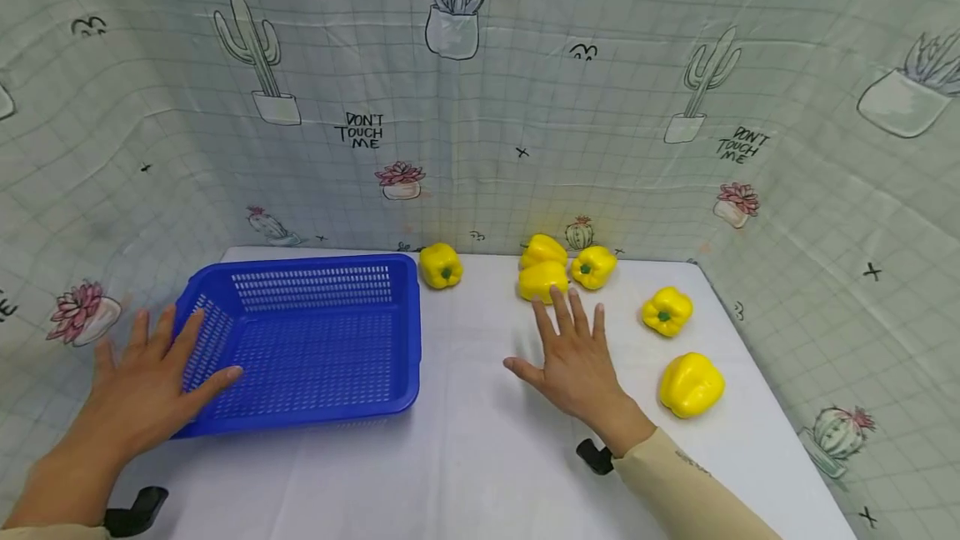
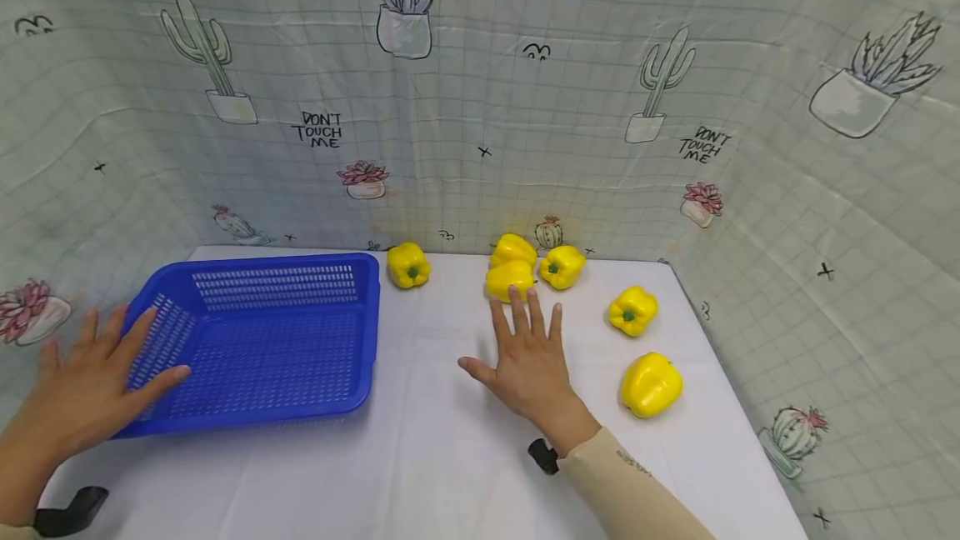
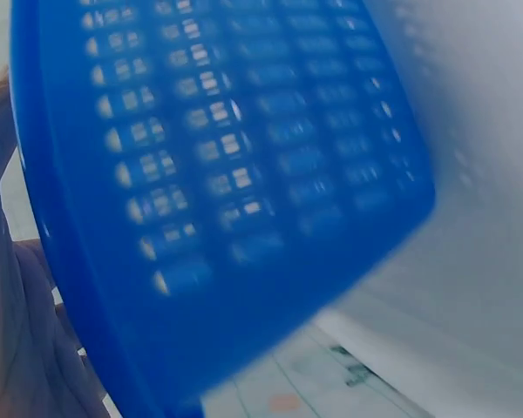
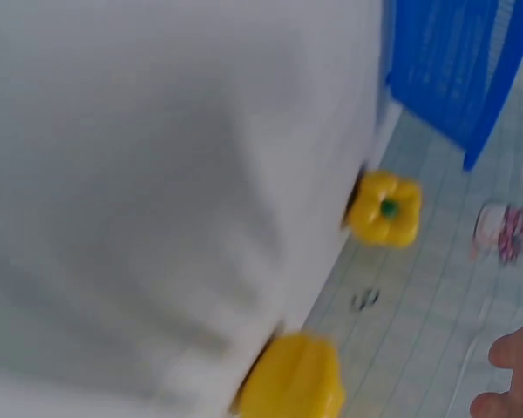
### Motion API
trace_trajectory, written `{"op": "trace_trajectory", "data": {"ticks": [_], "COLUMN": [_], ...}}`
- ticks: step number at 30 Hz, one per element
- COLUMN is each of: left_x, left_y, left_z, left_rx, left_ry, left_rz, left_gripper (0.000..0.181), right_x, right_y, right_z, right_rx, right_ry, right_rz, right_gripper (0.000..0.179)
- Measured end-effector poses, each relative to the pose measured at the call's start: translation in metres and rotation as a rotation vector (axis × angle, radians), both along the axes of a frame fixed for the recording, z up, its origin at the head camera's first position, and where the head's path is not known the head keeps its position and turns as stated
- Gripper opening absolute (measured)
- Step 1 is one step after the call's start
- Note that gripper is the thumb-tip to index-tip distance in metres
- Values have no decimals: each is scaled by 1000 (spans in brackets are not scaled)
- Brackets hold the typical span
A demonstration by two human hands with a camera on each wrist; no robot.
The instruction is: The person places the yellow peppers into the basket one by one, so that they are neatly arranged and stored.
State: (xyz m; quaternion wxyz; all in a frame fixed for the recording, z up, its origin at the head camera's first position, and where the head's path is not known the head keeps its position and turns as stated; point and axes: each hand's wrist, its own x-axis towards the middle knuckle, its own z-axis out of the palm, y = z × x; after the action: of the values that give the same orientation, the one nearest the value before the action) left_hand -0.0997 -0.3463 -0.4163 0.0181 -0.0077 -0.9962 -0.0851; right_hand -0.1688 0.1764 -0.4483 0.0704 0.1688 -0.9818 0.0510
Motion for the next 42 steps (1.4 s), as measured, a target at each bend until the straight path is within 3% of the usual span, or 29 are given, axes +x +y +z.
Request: {"op": "trace_trajectory", "data": {"ticks": [5,10,13,17,23,30,37,42], "left_x": [12,13,12,10,13,18,11,7], "left_y": [-21,-37,-37,-21,14,67,128,154], "left_z": [-7,-17,-20,-24,-27,-28,-22,-20], "left_rx": [21,158,250,264,242,251,212,221], "left_ry": [-12,-134,-206,-200,-152,-83,-56,-41], "left_rz": [48,62,43,-5,-40,-101,-136,-152], "left_gripper": [109,109,108,108,111,112,113,115], "right_x": [5,17,24,30,39,60,75,75], "right_y": [-58,-109,-129,-139,-117,-63,-10,13], "right_z": [3,7,7,6,5,4,8,8], "right_rx": [1,0,-28,-72,-149,-194,-185,-183], "right_ry": [-25,-85,-117,-160,-220,-230,-247,-227], "right_rz": [102,207,263,271,210,115,0,-37], "right_gripper": [101,103,104,105,108,111,111,114]}}
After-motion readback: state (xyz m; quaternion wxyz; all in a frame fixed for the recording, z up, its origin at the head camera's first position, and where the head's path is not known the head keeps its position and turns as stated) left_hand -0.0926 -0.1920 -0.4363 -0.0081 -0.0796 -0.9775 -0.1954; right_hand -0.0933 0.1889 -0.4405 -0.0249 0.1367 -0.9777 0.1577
